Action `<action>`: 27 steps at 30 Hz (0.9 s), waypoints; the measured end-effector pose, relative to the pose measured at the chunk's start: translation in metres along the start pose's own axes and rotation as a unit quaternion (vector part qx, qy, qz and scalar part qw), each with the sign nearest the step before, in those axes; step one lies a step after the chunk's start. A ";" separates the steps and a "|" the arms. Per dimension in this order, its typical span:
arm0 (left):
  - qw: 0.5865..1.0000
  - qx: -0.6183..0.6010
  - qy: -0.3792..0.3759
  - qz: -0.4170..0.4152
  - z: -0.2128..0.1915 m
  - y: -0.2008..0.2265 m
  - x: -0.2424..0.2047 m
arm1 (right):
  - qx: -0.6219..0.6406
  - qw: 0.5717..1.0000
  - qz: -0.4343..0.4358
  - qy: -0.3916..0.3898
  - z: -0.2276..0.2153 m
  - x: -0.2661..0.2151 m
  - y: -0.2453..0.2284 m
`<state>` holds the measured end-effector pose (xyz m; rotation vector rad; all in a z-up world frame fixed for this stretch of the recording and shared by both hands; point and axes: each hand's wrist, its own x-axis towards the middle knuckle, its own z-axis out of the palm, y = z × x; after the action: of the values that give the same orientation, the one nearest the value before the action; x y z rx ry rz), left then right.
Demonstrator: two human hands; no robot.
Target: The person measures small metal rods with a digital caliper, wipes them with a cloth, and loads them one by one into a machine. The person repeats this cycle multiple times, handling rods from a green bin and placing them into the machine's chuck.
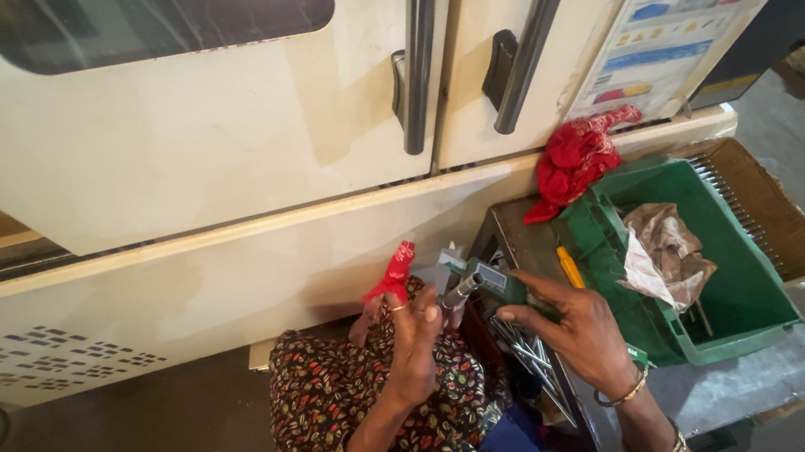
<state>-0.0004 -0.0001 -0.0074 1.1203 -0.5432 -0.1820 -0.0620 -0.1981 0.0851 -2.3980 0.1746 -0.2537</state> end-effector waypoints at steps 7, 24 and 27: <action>1.000 0.003 -0.007 -0.001 -0.002 -0.005 -0.002 | -0.015 1.000 -0.007 0.012 -0.001 -0.002 -0.003; 0.999 -0.030 -0.040 0.008 -0.017 -0.025 -0.013 | 0.007 0.985 -0.137 0.103 -0.009 -0.013 -0.014; 0.998 -0.024 -0.046 0.044 -0.018 -0.016 -0.010 | -0.014 0.986 -0.128 0.103 -0.014 -0.017 -0.021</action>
<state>0.0021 0.0110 -0.0308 1.0433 -0.6650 -0.1703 -0.0806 -0.1885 0.1076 -2.4185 -0.0379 -0.6221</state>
